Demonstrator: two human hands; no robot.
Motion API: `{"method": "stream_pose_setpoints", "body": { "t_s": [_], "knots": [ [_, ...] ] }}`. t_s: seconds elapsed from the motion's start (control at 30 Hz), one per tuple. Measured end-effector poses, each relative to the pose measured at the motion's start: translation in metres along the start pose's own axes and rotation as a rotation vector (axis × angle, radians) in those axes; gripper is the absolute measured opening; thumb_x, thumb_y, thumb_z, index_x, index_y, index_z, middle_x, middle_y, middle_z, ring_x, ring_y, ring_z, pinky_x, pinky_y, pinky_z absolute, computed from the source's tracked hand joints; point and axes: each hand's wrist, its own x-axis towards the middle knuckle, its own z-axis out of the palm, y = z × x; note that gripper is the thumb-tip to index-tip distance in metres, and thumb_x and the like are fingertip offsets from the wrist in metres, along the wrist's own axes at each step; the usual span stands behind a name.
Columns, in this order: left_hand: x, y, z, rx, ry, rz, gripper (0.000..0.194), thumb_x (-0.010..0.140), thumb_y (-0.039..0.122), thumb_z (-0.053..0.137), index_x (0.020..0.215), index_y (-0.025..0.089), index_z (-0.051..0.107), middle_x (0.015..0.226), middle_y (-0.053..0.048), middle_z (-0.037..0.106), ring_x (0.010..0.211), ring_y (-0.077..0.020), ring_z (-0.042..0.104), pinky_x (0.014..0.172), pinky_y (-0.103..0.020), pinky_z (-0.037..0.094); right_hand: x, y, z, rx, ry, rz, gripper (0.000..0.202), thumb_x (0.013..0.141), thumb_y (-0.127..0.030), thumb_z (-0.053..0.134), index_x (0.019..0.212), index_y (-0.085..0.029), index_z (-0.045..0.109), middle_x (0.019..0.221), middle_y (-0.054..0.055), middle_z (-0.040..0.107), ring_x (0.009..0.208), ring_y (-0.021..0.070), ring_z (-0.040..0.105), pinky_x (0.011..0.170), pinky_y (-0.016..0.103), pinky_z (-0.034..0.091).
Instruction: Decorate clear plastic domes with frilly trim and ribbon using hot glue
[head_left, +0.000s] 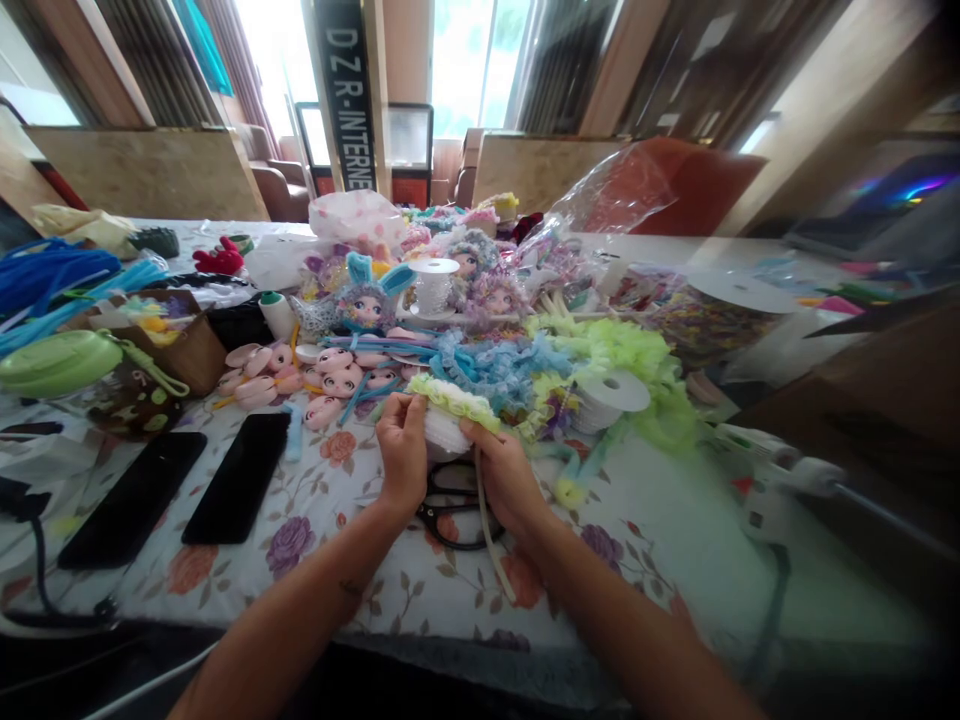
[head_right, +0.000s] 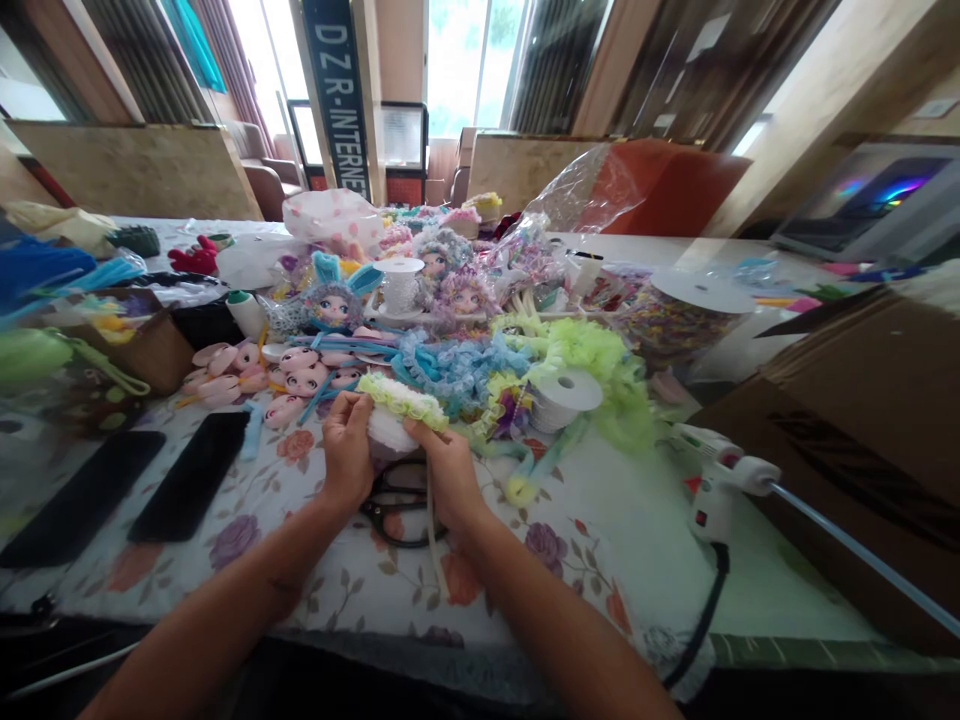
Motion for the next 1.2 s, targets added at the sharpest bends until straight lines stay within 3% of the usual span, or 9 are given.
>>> {"method": "stream_pose_setpoints", "body": {
  "t_s": [0.1,0.23,0.5,0.77,1.0,1.07,1.2],
  "knots": [
    [-0.001,0.003,0.001,-0.106,-0.039,-0.068,0.028,0.077,0.042,0.067,0.072,0.020,0.050,0.068,0.006,0.050,0.061,-0.0090,0.047,0.059,-0.021,0.040,0.000,-0.007,0.001,0.060,-0.011,0.030,0.028,0.067,-0.037,0.081,0.086,-0.016,0.077,0.085,0.005,0.077,0.086,0.0243,0.068,0.085,0.036,0.052],
    [-0.003,0.011,-0.001,-0.266,-0.101,-0.208,0.027,0.070,0.036,0.074,0.079,0.019,0.056,0.075,0.004,0.060,0.067,-0.0091,0.056,0.066,-0.022,0.045,0.000,-0.015,-0.002,0.074,-0.040,0.062,0.028,0.067,-0.039,0.081,0.084,-0.017,0.078,0.087,0.005,0.077,0.087,0.0237,0.068,0.082,0.034,0.053],
    [0.000,0.021,-0.011,-0.365,-0.428,-0.513,0.023,0.077,0.031,0.068,0.094,0.015,0.068,0.096,-0.006,0.072,0.094,-0.0217,0.067,0.086,-0.033,0.052,0.002,-0.017,-0.013,0.091,-0.116,0.089,0.023,0.070,-0.038,0.078,0.084,-0.019,0.077,0.087,0.003,0.077,0.086,0.0223,0.068,0.079,0.031,0.053],
    [0.001,0.023,-0.022,-0.354,-0.479,-0.552,0.029,0.081,0.023,0.064,0.108,0.014,0.068,0.104,-0.008,0.074,0.104,-0.0242,0.067,0.090,-0.033,0.054,-0.005,-0.019,-0.010,-0.078,-0.101,0.028,0.035,0.071,-0.049,0.077,0.079,-0.015,0.074,0.074,0.004,0.072,0.072,0.0206,0.064,0.071,0.032,0.051],
    [0.000,0.029,-0.025,-0.373,-0.412,-0.659,0.034,0.084,0.021,0.060,0.117,0.014,0.063,0.106,-0.010,0.074,0.093,-0.0243,0.070,0.084,-0.039,0.058,-0.010,-0.020,-0.012,-0.351,0.060,-0.184,0.035,0.069,-0.050,0.078,0.068,-0.018,0.062,0.049,-0.008,0.046,0.046,0.0075,0.034,0.046,0.023,0.029],
    [0.001,0.031,-0.025,-0.373,-0.398,-0.688,0.032,0.084,0.023,0.059,0.114,0.012,0.064,0.104,-0.012,0.074,0.091,-0.0254,0.070,0.082,-0.041,0.059,-0.013,-0.022,-0.011,-0.339,0.089,-0.253,0.032,0.069,-0.045,0.079,0.067,-0.019,0.061,0.051,-0.008,0.047,0.047,0.0074,0.035,0.047,0.022,0.031],
    [0.005,0.036,-0.026,-0.384,-0.343,-0.671,0.027,0.083,0.021,0.061,0.107,0.009,0.066,0.100,-0.012,0.074,0.088,-0.0231,0.070,0.084,-0.037,0.059,-0.017,-0.024,-0.013,-0.391,0.089,-0.381,0.019,0.073,-0.038,0.076,0.078,-0.020,0.076,0.065,-0.001,0.065,0.058,0.0118,0.050,0.056,0.024,0.041]
  ]
}}
